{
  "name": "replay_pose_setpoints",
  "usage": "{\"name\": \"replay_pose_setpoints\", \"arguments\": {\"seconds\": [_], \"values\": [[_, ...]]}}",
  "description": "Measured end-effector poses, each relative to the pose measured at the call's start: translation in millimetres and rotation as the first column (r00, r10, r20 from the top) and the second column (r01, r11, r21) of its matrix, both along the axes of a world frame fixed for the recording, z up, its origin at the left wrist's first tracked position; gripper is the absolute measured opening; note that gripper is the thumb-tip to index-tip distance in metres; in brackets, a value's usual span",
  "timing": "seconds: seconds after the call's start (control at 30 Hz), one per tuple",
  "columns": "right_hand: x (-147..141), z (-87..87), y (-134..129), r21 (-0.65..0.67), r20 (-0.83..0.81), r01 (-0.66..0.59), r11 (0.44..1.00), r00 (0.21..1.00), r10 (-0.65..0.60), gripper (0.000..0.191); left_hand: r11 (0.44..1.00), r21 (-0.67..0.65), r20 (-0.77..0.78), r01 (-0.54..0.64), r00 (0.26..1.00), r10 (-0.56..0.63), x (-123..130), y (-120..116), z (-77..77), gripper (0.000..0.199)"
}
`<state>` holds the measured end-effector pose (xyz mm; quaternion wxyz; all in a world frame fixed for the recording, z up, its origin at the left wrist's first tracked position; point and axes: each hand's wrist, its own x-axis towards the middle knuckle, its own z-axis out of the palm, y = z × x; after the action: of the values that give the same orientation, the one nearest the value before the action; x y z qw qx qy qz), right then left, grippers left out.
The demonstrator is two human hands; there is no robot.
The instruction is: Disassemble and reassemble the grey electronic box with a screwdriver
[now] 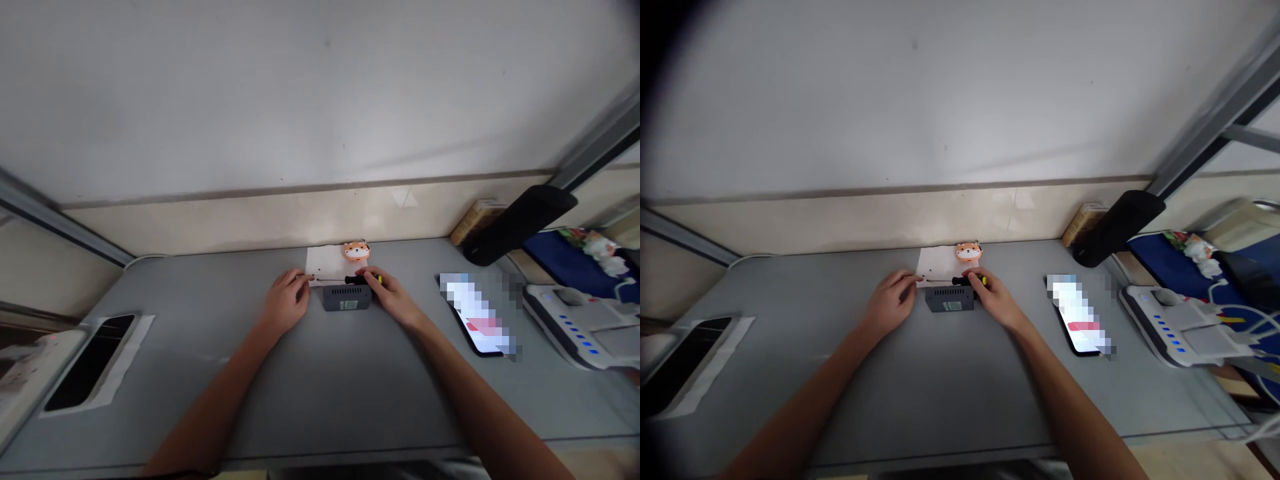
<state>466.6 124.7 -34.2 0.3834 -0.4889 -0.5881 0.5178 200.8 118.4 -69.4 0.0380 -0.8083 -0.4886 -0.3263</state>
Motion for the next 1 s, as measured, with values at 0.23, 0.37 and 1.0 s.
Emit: {"name": "replay_pose_setpoints", "arguments": {"seconds": [0.23,0.37,1.0], "values": [[2.3,3.8,-1.1,0.026,0.010,-0.001,1.000,1.000,0.000,0.059,0.996,-0.065,-0.002,-0.061,0.998,0.061,2.2,0.3,-2.5,0.022],[3.3,5.7,-2.0,-0.030,-0.011,-0.021,0.999,1.000,0.021,0.063,0.994,-0.101,0.008,-0.044,0.999,0.045,0.8,1.0,-2.7,0.020],[2.5,7.9,-2.1,-0.035,-0.025,-0.024,0.999,0.999,0.023,0.066,1.000,-0.022,-0.107,-0.005,0.994,0.002,-1.5,-3.3,3.3,0.022]]}}
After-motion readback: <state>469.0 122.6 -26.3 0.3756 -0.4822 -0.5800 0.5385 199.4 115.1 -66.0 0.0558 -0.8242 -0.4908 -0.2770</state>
